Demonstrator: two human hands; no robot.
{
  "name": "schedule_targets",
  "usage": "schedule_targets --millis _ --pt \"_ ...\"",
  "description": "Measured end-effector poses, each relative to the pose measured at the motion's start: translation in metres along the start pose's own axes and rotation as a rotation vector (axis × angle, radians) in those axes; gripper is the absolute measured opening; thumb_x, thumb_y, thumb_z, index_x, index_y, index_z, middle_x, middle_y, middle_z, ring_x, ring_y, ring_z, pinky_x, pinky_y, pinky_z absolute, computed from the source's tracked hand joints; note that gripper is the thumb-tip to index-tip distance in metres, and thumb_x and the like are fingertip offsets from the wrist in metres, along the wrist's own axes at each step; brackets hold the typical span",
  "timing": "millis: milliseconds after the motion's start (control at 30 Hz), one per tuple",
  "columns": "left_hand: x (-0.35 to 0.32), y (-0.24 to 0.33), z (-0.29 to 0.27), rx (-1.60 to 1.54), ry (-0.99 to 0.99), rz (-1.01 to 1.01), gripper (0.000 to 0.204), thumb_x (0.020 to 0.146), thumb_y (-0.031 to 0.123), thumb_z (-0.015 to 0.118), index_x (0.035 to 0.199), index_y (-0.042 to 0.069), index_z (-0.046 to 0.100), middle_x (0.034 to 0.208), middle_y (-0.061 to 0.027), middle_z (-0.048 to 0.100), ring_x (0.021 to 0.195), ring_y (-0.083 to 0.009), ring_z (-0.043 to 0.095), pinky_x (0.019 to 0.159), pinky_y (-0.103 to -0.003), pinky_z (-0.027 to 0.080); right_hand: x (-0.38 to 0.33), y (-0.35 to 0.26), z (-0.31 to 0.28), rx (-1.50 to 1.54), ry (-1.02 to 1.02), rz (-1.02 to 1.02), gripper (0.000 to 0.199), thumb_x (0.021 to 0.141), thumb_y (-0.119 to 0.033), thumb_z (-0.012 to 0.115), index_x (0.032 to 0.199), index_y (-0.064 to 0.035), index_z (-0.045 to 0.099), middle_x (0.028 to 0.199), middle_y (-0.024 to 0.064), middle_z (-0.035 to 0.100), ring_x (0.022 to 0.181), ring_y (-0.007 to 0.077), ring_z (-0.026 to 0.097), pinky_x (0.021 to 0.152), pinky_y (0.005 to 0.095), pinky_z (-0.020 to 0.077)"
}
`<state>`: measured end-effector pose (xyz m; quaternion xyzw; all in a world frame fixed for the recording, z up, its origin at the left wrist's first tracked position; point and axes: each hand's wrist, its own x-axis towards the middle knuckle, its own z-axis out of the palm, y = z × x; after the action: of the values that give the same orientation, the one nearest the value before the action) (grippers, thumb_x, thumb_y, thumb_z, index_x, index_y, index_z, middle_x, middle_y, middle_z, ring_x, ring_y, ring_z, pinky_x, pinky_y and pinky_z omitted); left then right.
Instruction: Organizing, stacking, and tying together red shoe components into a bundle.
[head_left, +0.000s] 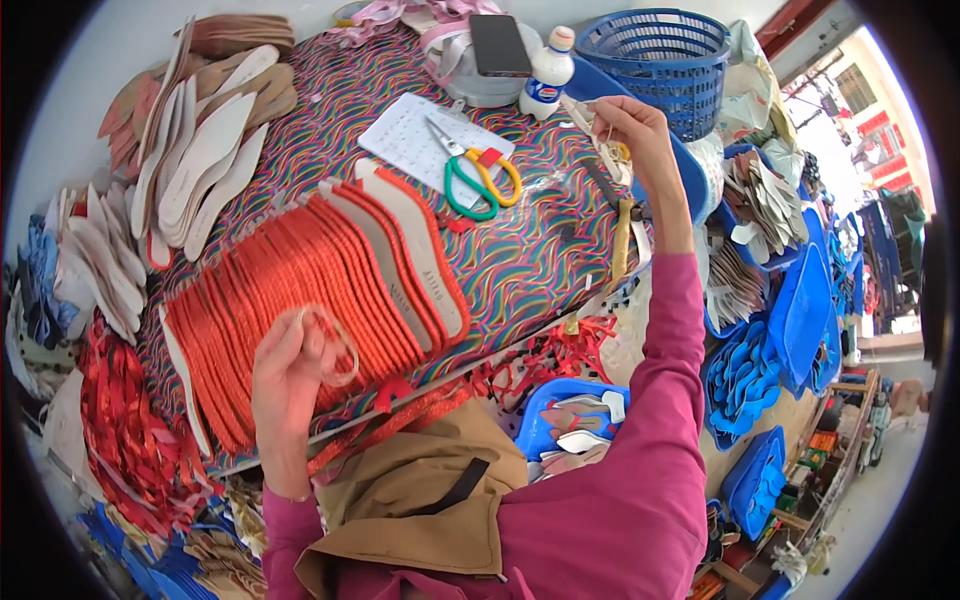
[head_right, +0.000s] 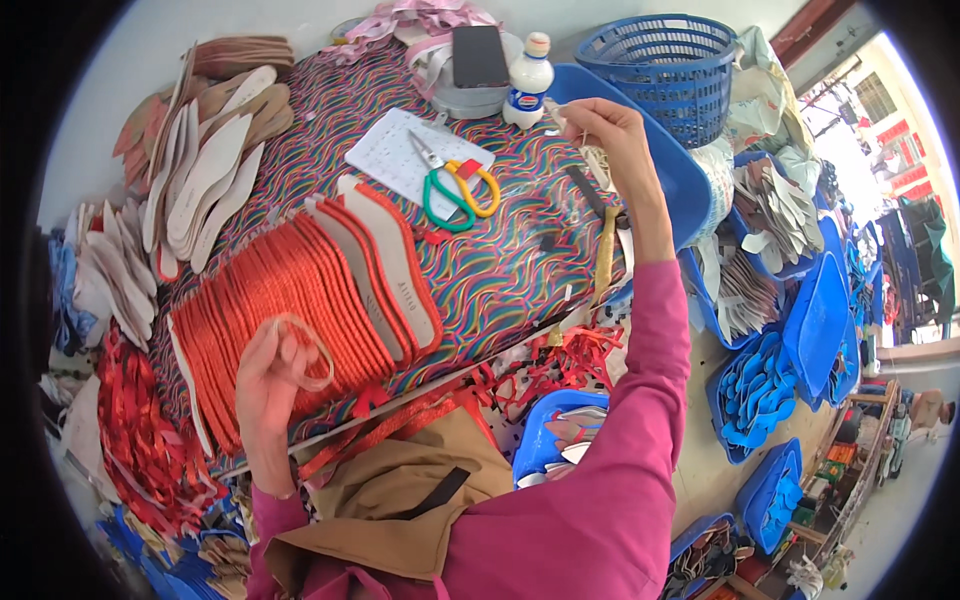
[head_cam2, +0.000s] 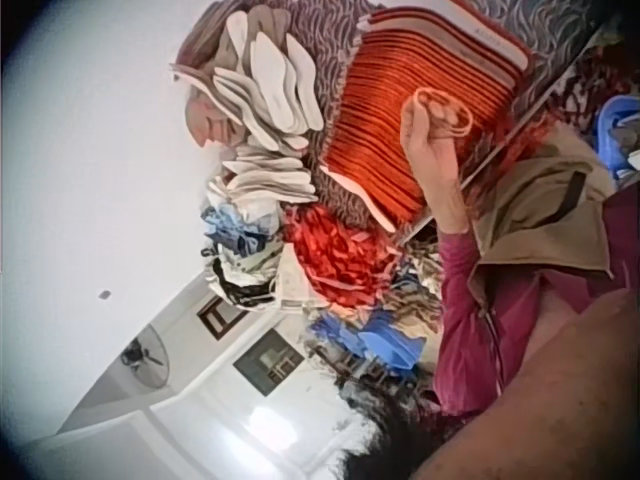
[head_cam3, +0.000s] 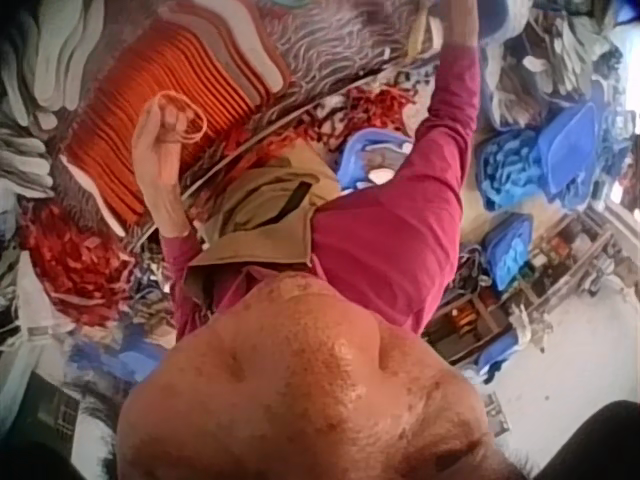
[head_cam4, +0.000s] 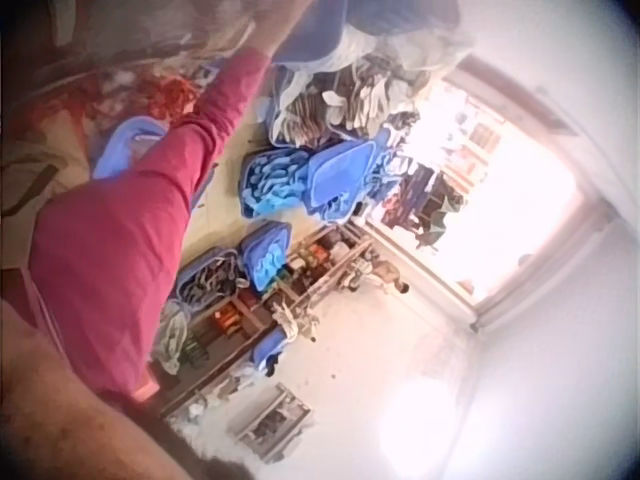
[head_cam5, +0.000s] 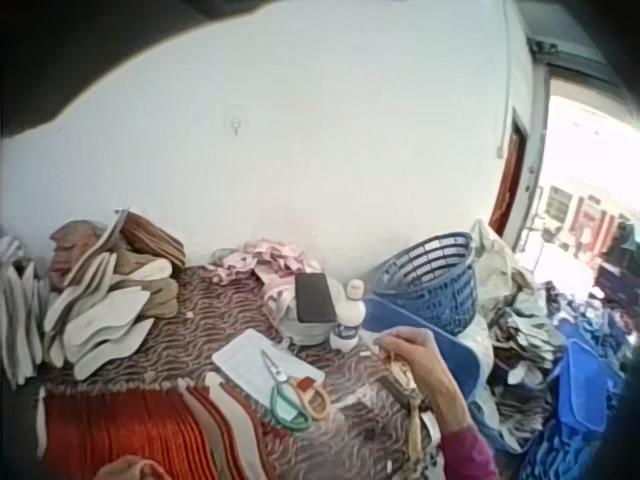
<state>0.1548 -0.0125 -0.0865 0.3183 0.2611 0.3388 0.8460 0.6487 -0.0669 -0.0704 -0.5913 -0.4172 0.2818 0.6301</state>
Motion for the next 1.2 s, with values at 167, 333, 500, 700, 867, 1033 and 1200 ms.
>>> schedule_targets --millis 167,333,500,700,867,1033,1200 --pt "0.024 -0.006 0.059 -0.052 0.029 0.082 0.034 0.101 0.008 0.054 0.134 -0.003 0.054 0.103 -0.0129 0.064 0.095 -0.0235 0.063 0.096 -0.037 0.051 -0.089 -0.06 0.117 0.12 -0.294 -0.001 0.016 0.092 -0.007 0.064 0.099 0.0028 0.075 0.074 0.0058 0.067 0.067 0.0114 0.061 0.067 0.022 0.05" --pt "0.012 -0.01 0.05 -0.053 -0.166 0.06 0.031 0.101 0.007 0.055 0.13 -0.003 0.056 0.094 -0.0102 0.064 0.084 -0.0191 0.061 0.085 -0.033 0.052 -0.122 -0.066 0.155 0.168 -0.407 0.031 0.014 0.09 -0.003 0.064 0.098 0.0027 0.075 0.07 0.005 0.065 0.06 0.0107 0.058 0.058 0.0223 0.0466" --pt "-0.011 -0.009 0.031 0.004 -0.149 0.018 0.025 0.1 0.006 0.055 0.123 -0.002 0.06 0.085 -0.0065 0.063 0.072 -0.0167 0.057 0.072 -0.029 0.048 -0.078 -0.026 0.065 0.034 0.034 -0.073 0.017 0.092 -0.011 0.065 0.096 0.0014 0.075 0.067 0.003 0.063 0.06 0.0086 0.055 0.056 0.0214 0.0439" --pt "-0.016 -0.03 0.012 0.022 -0.082 -0.033 0.02 0.1 0.006 0.054 0.119 -0.001 0.06 0.082 -0.0072 0.062 0.069 -0.0174 0.056 0.067 -0.031 0.045 0.001 0.065 -0.069 -0.399 0.401 -0.029 0.019 0.091 -0.015 0.067 0.096 0.0019 0.076 0.071 0.0041 0.065 0.065 0.0085 0.057 0.06 0.0202 0.0455" --pt "-0.013 -0.036 0.004 -0.015 -0.012 -0.058 0.018 0.1 0.005 0.054 0.116 -0.001 0.06 0.079 -0.0079 0.061 0.068 -0.019 0.057 0.065 -0.034 0.046 0.038 0.11 -0.086 -0.058 0.293 0.145 0.023 0.088 -0.021 0.068 0.091 -0.0002 0.078 0.072 0.0068 0.069 0.069 0.0143 0.063 0.067 0.0257 0.0507" --pt "-0.01 -0.037 0.009 -0.004 0.035 -0.084 0.017 0.1 0.005 0.053 0.115 -0.001 0.06 0.077 -0.0087 0.06 0.066 -0.0201 0.057 0.064 -0.034 0.046 0.048 0.162 -0.116 -0.852 0.581 0.152 0.026 0.083 -0.027 0.069 0.086 -0.0033 0.079 0.076 0.0092 0.073 0.075 0.0218 0.068 0.074 0.0336 0.054" --pt "-0.01 -0.035 0.009 -0.004 0.057 -0.095 0.016 0.1 0.004 0.053 0.114 -0.001 0.059 0.076 -0.0094 0.059 0.065 -0.0208 0.056 0.064 -0.035 0.046 0.062 0.176 -0.106 -1.108 0.588 0.323 0.03 0.079 -0.032 0.068 0.086 -0.0056 0.079 0.081 0.0097 0.075 0.079 0.0275 0.069 0.077 0.039 0.0541"
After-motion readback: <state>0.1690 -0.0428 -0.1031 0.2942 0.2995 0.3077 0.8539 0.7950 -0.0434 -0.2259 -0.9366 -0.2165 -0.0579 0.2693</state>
